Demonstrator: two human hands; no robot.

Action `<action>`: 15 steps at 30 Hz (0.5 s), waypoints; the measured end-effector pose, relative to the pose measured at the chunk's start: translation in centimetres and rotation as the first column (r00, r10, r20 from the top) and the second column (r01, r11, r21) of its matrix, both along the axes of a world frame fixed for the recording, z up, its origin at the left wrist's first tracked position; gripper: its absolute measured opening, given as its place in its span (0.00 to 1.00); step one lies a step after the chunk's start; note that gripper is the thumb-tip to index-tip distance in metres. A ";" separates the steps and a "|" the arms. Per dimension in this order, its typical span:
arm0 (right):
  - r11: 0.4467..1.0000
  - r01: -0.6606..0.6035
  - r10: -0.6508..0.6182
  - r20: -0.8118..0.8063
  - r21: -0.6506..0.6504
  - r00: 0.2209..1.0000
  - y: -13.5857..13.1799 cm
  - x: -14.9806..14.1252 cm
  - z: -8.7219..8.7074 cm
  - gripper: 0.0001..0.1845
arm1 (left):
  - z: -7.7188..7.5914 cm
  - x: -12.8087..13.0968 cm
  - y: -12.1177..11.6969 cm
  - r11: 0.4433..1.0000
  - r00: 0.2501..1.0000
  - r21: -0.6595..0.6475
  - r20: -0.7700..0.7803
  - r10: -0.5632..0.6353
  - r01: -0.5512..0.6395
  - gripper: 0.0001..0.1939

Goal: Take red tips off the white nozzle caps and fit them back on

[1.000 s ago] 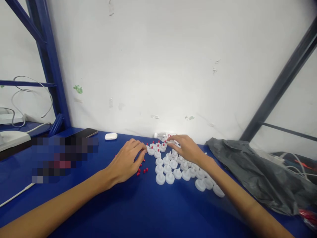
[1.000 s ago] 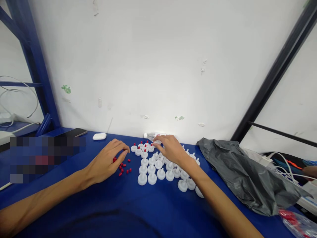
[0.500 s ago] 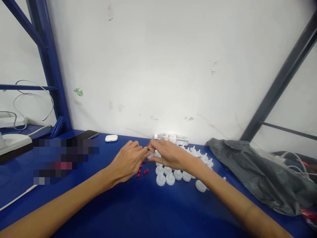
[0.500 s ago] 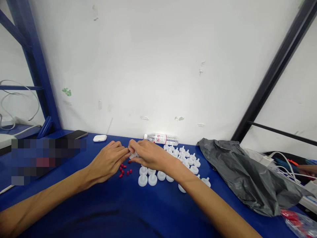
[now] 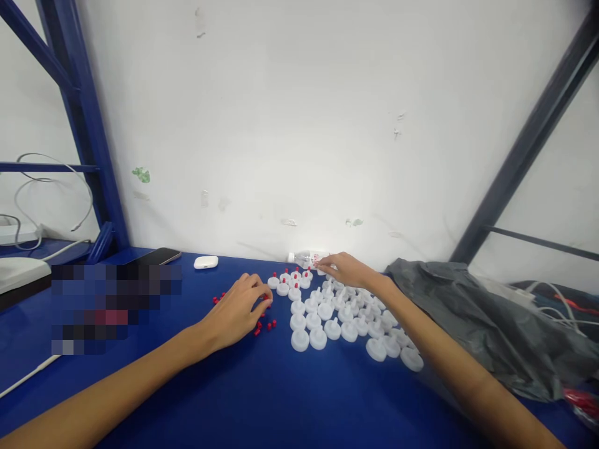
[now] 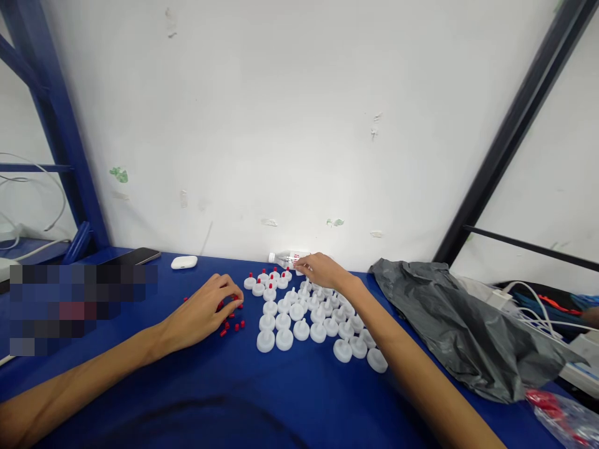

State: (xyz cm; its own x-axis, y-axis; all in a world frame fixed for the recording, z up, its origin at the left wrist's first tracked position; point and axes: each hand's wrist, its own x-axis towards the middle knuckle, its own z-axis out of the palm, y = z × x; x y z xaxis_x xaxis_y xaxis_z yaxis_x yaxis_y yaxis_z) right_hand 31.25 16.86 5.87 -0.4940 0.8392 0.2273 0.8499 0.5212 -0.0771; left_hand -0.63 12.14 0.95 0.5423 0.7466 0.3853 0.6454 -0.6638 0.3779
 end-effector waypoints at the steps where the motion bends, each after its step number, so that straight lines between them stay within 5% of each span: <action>1: 1.000 -0.007 0.007 0.005 -0.017 1.000 0.1 0.0 -0.3 0.20 | -0.1 0.0 0.1 1.000 1.000 -0.005 -0.007 -0.002 0.001 0.13; 8: 0.994 -0.058 0.061 0.034 -0.091 0.998 0.5 0.1 -0.8 0.22 | -0.5 -0.3 0.7 1.000 0.999 -0.004 -0.027 0.019 -0.019 0.15; 15: 1.000 -0.015 0.015 -0.013 0.005 1.000 -0.2 -1.1 -0.3 0.27 | -0.8 -0.4 0.9 0.999 0.999 -0.001 -0.042 0.033 -0.033 0.14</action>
State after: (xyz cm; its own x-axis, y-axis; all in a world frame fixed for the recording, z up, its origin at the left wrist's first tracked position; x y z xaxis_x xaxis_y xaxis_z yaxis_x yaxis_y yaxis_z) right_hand 30.18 16.66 5.56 -0.5036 0.8305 0.2380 0.8410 0.5344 -0.0851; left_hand -1.03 13.03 0.16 0.5330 0.7648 0.3621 0.6821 -0.6415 0.3510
